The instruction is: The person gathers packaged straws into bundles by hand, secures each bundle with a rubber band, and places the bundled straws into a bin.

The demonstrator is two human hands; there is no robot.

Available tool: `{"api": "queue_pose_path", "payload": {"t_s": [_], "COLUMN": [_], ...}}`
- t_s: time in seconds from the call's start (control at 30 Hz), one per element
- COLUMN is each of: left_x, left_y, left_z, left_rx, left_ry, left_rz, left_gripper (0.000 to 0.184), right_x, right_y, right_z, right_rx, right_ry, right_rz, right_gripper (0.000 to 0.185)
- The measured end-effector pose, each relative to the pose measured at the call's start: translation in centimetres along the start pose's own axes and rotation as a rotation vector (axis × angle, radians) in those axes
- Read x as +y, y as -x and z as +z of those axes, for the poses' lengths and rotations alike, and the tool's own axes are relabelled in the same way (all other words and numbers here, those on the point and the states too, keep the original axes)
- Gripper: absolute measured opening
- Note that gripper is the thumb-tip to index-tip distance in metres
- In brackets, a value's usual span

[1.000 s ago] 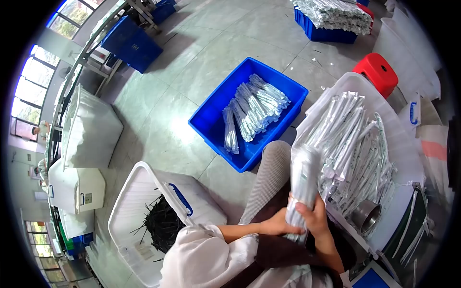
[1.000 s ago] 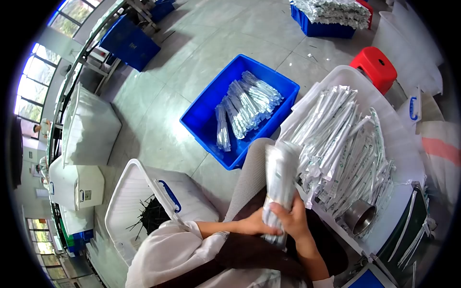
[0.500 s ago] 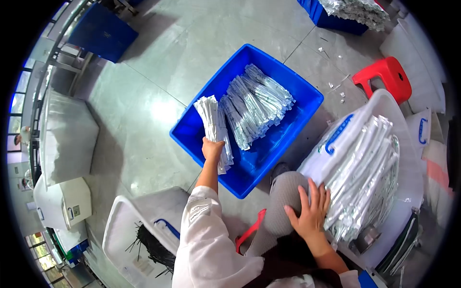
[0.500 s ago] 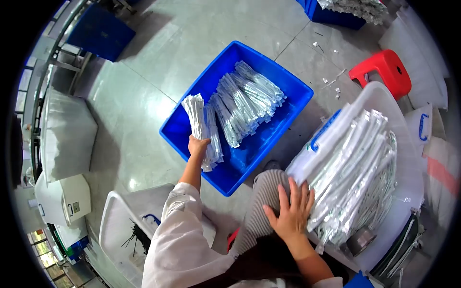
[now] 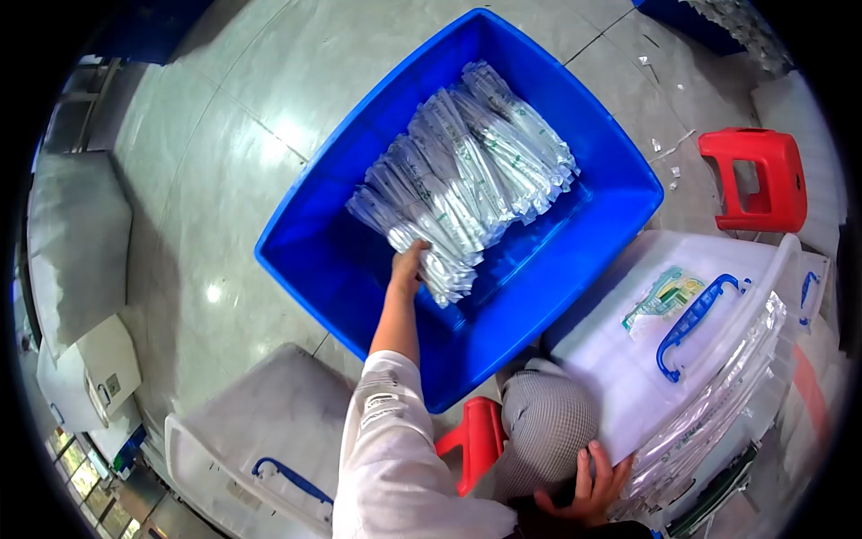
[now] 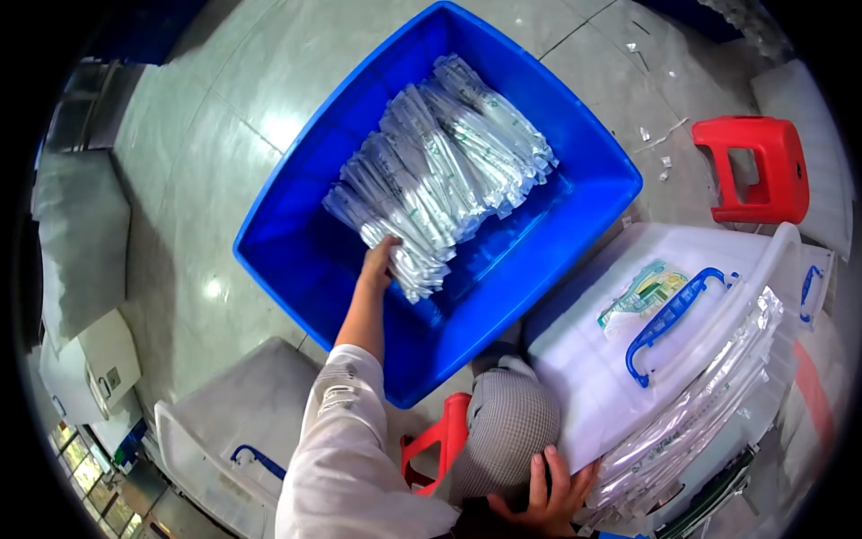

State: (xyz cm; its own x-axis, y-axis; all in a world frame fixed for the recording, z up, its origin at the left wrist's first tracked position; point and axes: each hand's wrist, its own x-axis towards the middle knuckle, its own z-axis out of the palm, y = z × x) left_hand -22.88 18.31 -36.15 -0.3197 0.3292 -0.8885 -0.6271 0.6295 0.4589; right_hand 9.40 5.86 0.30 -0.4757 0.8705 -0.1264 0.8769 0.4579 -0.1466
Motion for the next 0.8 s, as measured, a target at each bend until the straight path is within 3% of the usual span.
{"api": "queue_pose_path", "payload": {"t_s": [0.07, 0.2, 0.3, 0.4, 0.43, 0.5, 0.57, 0.6, 0.63, 0.67, 0.7, 0.77, 0.8], "left_x": [-1.3, -2.0, -1.1, -1.1, -1.3, -1.6, -2.1, -2.3, -3.7, -1.4, -2.2, -0.9, 0.0], "left_y": [-0.3, -0.1, -0.1, 1.0, 0.8, 1.5, -1.1, -3.3, -6.4, -3.8, -7.1, -4.7, -2.8], "left_z": [2.1, 1.8, 1.2, 0.4, -0.5, -0.6, 0.9, 1.9, 2.5, 4.9, 3.6, 5.1, 6.3], "left_rx": [-0.217, -0.357, -0.335, 0.096, 0.397, 0.744, 0.738, 0.739, 0.490, 0.486, 0.251, 0.487, 0.736], "left_ry": [0.177, 0.426, 0.348, 0.087, -0.342, -0.703, -0.746, -0.780, -0.526, -0.541, -0.470, -0.632, -0.813], "left_rz": [-0.022, -0.086, -0.158, 0.158, 0.250, 0.369, 0.338, 0.306, 0.474, 0.406, 0.272, 0.291, 0.376], "left_gripper": [0.036, 0.031, 0.028, 0.033, 0.047, 0.063, 0.065, 0.068, 0.065, 0.062, 0.064, 0.062, 0.061], "right_x": [0.1, -0.5, -0.7, -1.0, -1.9, -2.2, -1.4, -1.3, -1.2, -1.0, -0.8, -0.1, -0.4], "right_y": [0.5, 0.4, 0.8, 0.6, -0.2, -1.0, -0.9, -0.8, -0.6, -0.4, 0.1, 1.3, 0.8], "right_z": [0.2, 0.0, 0.2, -0.1, -0.6, -1.1, -1.2, -1.0, -0.9, -1.1, -1.0, 0.0, 0.1], "right_rx": [0.009, -0.012, -0.025, -0.036, -0.052, -0.064, -0.056, -0.055, -0.063, -0.077, -0.095, -0.063, -0.028], "right_ry": [0.025, 0.039, 0.050, 0.039, -0.101, -0.246, -0.027, -0.024, -0.009, 0.008, 0.015, 0.098, 0.104], "right_rz": [-0.015, 0.001, 0.053, 0.050, 0.183, 0.326, 0.107, 0.117, 0.093, 0.063, 0.058, 0.004, 0.027], "right_gripper": [0.073, 0.075, 0.076, 0.075, 0.072, 0.069, 0.067, 0.067, 0.066, 0.065, 0.065, 0.073, 0.073]}}
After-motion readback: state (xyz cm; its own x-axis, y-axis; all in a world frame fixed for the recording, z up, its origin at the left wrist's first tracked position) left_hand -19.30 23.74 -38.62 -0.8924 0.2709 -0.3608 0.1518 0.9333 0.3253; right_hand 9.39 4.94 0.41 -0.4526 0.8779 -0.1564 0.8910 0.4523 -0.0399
